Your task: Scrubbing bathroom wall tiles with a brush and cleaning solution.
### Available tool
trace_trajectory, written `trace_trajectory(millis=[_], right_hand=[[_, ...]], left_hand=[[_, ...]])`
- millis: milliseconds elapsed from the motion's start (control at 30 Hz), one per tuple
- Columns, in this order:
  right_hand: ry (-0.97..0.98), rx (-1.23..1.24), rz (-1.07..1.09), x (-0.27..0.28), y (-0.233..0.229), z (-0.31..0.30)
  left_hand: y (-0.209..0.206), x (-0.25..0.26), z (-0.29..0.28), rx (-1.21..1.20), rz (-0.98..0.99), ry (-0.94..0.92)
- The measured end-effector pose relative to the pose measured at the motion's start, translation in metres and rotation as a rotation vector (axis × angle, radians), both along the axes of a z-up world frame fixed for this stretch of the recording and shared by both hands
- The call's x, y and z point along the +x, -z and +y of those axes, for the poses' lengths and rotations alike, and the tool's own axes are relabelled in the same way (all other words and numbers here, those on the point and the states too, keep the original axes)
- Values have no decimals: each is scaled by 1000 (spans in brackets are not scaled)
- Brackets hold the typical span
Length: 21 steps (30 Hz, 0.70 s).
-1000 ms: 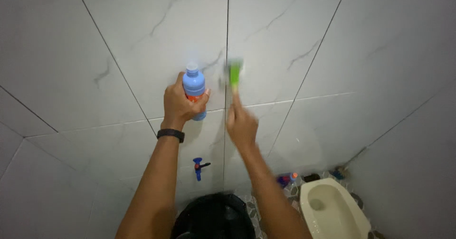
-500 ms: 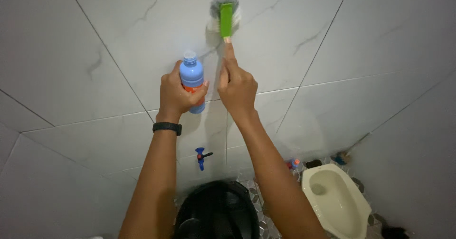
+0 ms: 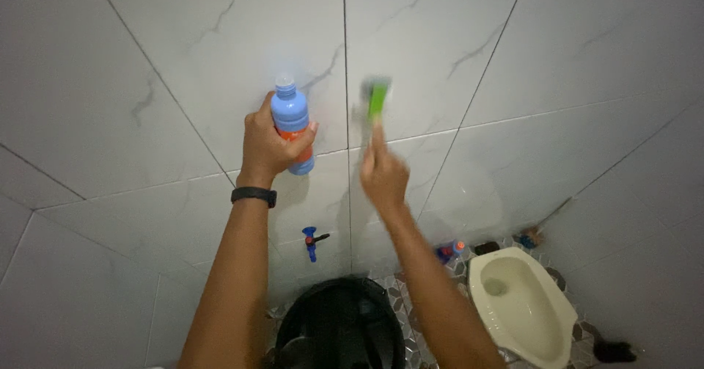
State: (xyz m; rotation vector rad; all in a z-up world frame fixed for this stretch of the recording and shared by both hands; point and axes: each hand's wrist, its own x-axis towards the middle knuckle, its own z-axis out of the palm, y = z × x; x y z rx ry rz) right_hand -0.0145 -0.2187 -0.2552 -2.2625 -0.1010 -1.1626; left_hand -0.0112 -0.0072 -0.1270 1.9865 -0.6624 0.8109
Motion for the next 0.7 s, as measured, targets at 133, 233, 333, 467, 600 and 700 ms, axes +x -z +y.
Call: trace_trajectory(millis=[133, 233, 333, 467, 600, 700], right_hand=[[-19, -5, -284, 14, -86, -8], [11, -27, -175, 11, -34, -17], [2, -27, 66, -6, 97, -26], [-5, -22, 353, -41, 178, -20], [-26, -4, 127, -2, 79, -34], [-2, 78, -36, 16, -44, -46]], left_hand=[[0, 1, 0, 9, -10, 6], [9, 6, 1, 9, -31, 0], [12, 9, -1, 24, 65, -44], [8, 2, -2, -11, -28, -37], [17, 13, 0, -15, -93, -21], [24, 15, 2, 55, 42, -70]])
